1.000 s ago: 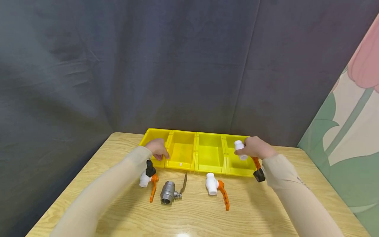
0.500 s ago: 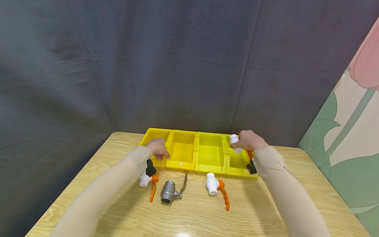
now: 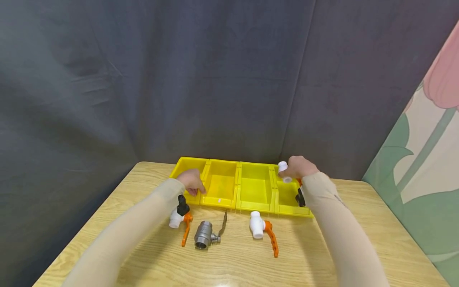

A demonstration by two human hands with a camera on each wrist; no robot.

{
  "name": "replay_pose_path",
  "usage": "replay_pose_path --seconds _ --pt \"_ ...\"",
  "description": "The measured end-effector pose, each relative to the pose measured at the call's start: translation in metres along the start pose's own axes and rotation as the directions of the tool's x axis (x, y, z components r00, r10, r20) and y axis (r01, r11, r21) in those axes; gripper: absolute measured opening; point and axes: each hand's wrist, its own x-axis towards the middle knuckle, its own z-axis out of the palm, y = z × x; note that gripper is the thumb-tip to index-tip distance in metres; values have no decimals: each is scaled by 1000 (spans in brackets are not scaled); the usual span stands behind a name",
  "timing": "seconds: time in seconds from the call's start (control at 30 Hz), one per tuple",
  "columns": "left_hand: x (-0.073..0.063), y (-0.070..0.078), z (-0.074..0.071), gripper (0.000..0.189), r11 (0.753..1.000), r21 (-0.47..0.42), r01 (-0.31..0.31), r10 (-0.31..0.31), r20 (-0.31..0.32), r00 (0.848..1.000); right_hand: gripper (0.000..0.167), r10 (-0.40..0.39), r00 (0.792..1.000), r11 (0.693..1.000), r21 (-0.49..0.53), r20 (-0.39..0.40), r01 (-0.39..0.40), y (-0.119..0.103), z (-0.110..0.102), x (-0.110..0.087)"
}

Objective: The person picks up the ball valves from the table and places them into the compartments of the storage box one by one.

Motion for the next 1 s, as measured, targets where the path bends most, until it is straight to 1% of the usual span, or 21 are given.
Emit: replay_pose_path --seconds 0.17,0.33,0.5,0.67,0.77,1.0 --pt "-3 -1 -1 29 1000 2 -8 8 1 1000 49 22 1000 1000 -2 -10 -22 1 -1 4" --pt "-2 -1 -1 29 1000 6 -5 5 1 1000 47 58 998 998 -28 5 -58 4 -1 11" --pt "-1 0 -1 30 1000 1 1 -1 -1 1000 49 114 993 993 14 39 -114 5 -1 14" --pt "-2 1 -1 32 1000 -10 3 -3 3 1000 49 136 988 990 38 77 -139 5 0 17" --pt "-2 1 -1 30 1000 -9 3 -3 3 1000 52 144 986 988 50 86 -148 5 1 19" --pt "-3 2 -2 29 1000 -8 5 -5 0 1000 62 188 976 972 120 113 -202 5 5 26"
